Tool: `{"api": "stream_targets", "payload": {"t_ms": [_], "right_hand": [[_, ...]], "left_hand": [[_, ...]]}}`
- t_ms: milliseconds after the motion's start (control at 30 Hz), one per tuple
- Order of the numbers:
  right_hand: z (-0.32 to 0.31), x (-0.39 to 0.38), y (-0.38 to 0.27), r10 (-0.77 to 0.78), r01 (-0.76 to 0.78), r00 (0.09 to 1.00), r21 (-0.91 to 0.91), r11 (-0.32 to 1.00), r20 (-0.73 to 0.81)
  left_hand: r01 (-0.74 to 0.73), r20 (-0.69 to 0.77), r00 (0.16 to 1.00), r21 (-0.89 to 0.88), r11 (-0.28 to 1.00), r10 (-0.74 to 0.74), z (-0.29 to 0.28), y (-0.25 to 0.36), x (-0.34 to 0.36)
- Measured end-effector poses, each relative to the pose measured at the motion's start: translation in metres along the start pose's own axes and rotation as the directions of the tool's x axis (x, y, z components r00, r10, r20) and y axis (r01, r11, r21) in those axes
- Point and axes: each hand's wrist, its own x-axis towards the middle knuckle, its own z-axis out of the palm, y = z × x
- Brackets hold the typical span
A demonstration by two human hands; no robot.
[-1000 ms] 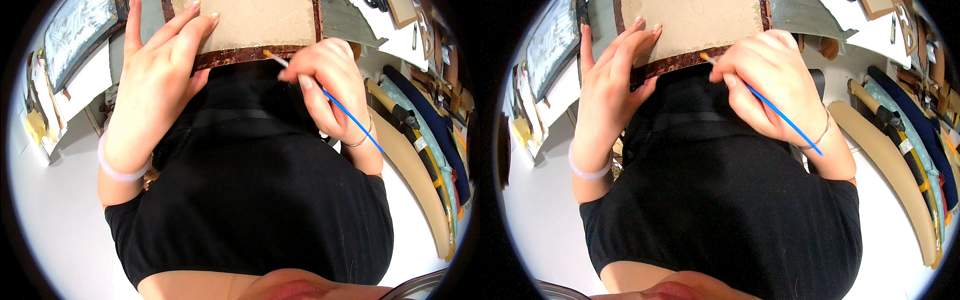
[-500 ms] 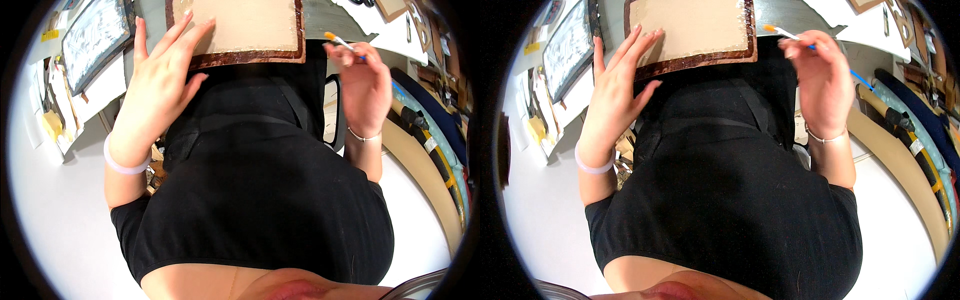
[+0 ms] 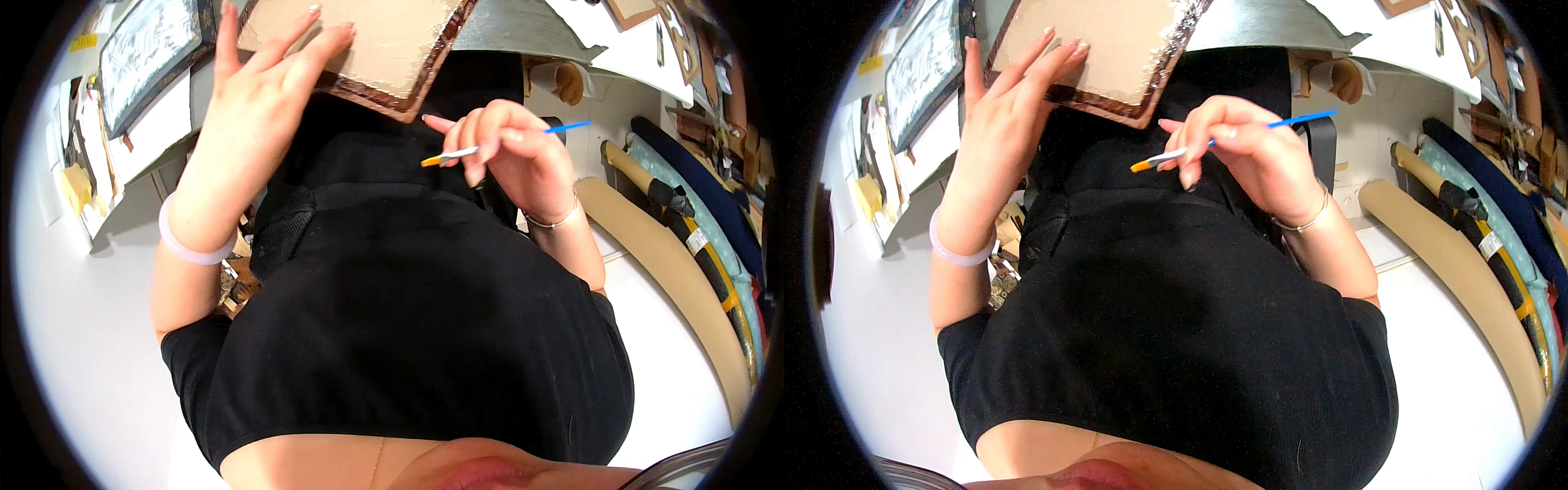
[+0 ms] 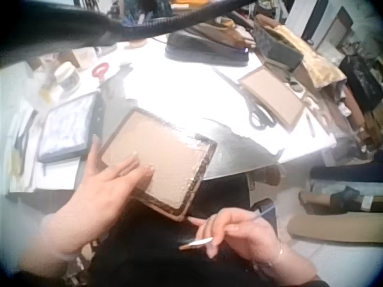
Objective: The person applies adhesive to the edges of a rectangular board using a small brush, then places a patterned brown sheet over it and presses it down. They smooth the surface by hand and use an iron to press the sheet onto the board, then inspect the finished cover.
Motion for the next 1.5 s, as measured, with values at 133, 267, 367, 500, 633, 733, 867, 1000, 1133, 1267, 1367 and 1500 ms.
{"api": "stream_targets", "payload": {"t_ms": [133,267,367,500,633,733,867,1000,1133,1267,1367,1500], "right_hand": [[0.015,0.002,-0.015,-0.087,0.011,0.986,-0.469,0.883,-0.141],[0.002,0.026,-0.027,-0.257,0.154,0.965,-0.915,0.373,0.057],[-0.001,0.047,-0.032,-0.263,0.250,0.939,-0.966,0.073,0.223],[-0.002,0.053,-0.036,-0.097,0.295,0.952,-0.955,0.020,0.292],[0.000,0.049,-0.043,-0.136,0.246,0.966,-0.949,0.200,0.221],[0.006,0.057,-0.030,-0.109,0.271,0.959,-0.960,0.078,0.261],[0.014,0.056,-0.036,0.016,0.279,0.956,-0.922,0.268,0.294],[0.007,0.059,-0.029,-0.103,0.252,0.966,-0.958,0.134,0.239],[0.016,0.054,-0.033,0.044,0.253,0.959,-0.912,0.322,0.281],[0.012,0.055,-0.023,-0.099,0.189,0.980,-0.959,0.209,0.172],[0.023,0.051,-0.026,0.093,0.226,0.959,-0.919,0.324,0.268],[0.023,0.049,-0.024,-0.067,0.091,0.995,-0.943,0.321,0.073]], "left_hand": [[0.035,-0.007,0.999,-0.017,0.999,-0.035,0.002,-0.002,-0.018],[0.017,-0.172,0.984,-0.132,0.991,-0.040,0.015,0.013,-0.015],[-0.009,-0.154,0.988,-0.099,0.995,-0.006,0.014,0.016,-0.004],[0.045,-0.137,0.989,-0.129,0.991,-0.063,0.019,0.017,-0.004],[0.038,-0.050,0.998,-0.185,0.982,-0.048,0.015,0.006,-0.016],[0.040,-0.042,0.998,-0.195,0.980,-0.049,0.016,0.005,-0.018],[0.068,-0.040,0.996,-0.204,0.976,-0.078,0.015,0.004,-0.019],[0.055,-0.101,0.992,-0.227,0.972,-0.080,0.008,0.009,-0.013],[0.061,-0.090,0.992,-0.230,0.971,-0.084,0.010,0.007,-0.015],[0.062,-0.110,0.989,-0.265,0.962,-0.094,0.009,0.009,-0.015],[0.035,-0.127,0.989,-0.266,0.963,-0.071,0.011,0.006,-0.015],[0.017,-0.150,0.987,-0.248,0.969,-0.055,0.015,0.006,-0.019]]}}
